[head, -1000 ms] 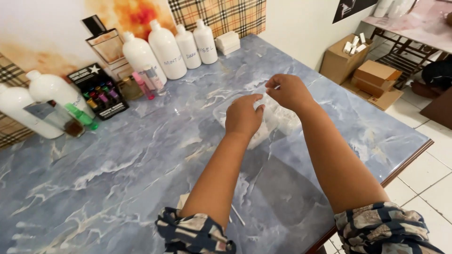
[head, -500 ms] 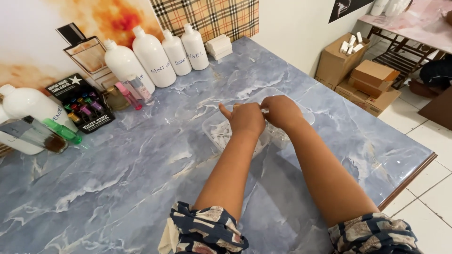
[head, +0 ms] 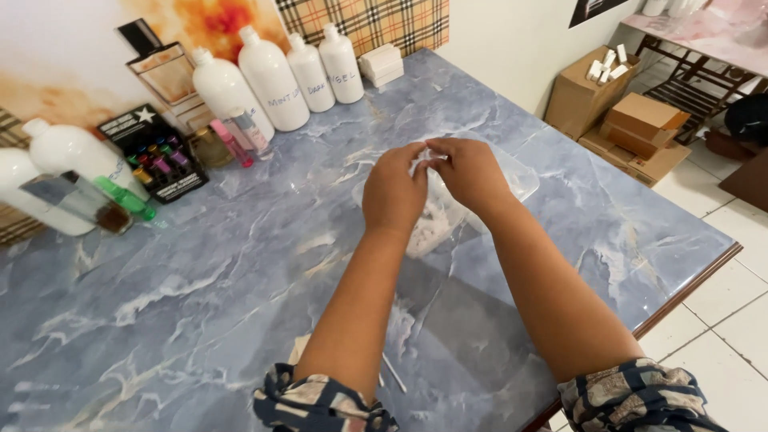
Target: Assembling small plastic perfume tester vials by joining the body and cap components.
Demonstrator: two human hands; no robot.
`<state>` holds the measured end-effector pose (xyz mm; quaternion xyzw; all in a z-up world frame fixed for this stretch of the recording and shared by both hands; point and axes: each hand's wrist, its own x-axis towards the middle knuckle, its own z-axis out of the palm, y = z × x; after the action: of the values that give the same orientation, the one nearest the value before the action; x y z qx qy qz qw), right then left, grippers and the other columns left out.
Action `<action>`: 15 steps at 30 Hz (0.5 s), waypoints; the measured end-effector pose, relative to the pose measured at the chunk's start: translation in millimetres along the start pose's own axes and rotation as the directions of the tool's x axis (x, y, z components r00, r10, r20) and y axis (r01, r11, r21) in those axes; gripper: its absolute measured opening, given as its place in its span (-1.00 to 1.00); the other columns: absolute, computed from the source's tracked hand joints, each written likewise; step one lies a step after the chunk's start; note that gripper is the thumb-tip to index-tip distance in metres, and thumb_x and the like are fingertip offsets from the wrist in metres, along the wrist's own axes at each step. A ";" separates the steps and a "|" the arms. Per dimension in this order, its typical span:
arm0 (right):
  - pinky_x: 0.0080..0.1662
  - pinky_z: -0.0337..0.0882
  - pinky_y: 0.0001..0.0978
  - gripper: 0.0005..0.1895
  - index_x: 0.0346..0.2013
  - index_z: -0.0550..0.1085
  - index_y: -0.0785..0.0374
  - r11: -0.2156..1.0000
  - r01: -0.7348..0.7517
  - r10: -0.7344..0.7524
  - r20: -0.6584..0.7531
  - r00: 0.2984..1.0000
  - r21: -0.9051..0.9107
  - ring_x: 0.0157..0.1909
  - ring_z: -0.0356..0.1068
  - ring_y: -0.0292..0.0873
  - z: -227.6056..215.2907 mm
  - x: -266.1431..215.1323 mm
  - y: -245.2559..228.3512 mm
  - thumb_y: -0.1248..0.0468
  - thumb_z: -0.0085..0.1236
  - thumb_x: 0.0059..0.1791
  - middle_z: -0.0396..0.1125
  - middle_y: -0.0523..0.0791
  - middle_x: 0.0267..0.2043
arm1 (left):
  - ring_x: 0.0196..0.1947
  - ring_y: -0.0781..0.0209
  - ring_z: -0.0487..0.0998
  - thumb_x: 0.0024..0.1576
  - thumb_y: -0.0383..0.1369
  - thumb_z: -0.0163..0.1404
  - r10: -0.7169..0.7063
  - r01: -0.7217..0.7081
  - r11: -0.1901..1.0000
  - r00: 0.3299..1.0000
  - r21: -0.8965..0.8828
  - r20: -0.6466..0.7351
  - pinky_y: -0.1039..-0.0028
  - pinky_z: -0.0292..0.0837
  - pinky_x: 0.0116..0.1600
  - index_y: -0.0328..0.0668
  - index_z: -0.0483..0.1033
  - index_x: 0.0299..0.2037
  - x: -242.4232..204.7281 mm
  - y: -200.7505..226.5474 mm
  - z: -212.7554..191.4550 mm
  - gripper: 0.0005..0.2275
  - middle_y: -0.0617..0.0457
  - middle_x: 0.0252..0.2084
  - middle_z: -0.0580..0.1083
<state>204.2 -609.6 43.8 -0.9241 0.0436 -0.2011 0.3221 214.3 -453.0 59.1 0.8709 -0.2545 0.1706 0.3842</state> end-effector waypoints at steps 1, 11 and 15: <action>0.03 0.48 0.05 -0.66 0.09 0.55 0.09 1.000 0.005 -0.005 0.009 1.000 0.004 -0.04 0.50 0.10 1.9 -6.9 -11.4 0.27 0.15 0.01 0.53 -0.07 -0.05 | -0.05 0.13 0.61 0.17 -0.34 0.08 -0.009 0.009 1.000 1.000 0.005 -0.004 0.22 0.50 0.08 0.05 0.55 0.06 -6.9 -4.8 -8.0 -0.75 0.07 -0.13 0.57; 0.00 0.49 -0.10 -0.61 0.16 0.53 0.05 0.956 -0.041 -0.038 0.260 0.965 0.290 -0.11 0.55 -0.01 63.8 -70.7 -108.9 0.26 0.08 0.03 0.55 -0.04 -0.20 | -0.08 0.17 0.67 0.14 -0.45 0.13 -0.415 0.340 0.741 0.910 -0.579 0.003 0.42 0.58 0.02 -0.12 0.51 0.16 -101.8 -63.6 -92.6 -0.65 -0.07 -0.01 0.58; -0.02 0.51 -0.21 -0.59 0.21 0.49 0.01 0.937 -0.092 -0.049 0.387 0.921 0.337 -0.14 0.56 -0.08 88.2 -94.8 -139.8 0.27 0.04 0.05 0.56 -0.07 -0.17 | -0.05 0.17 0.67 0.14 -0.42 0.15 -0.492 0.390 0.722 0.870 -0.571 -0.028 0.46 0.60 0.00 -0.05 0.55 0.13 -135.9 -88.5 -115.9 -0.67 -0.01 -0.02 0.60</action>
<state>145.8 -428.5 34.2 -0.8731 -0.0473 -0.0141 0.4851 143.0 -272.1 15.6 0.7401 -0.0418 0.0706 0.6674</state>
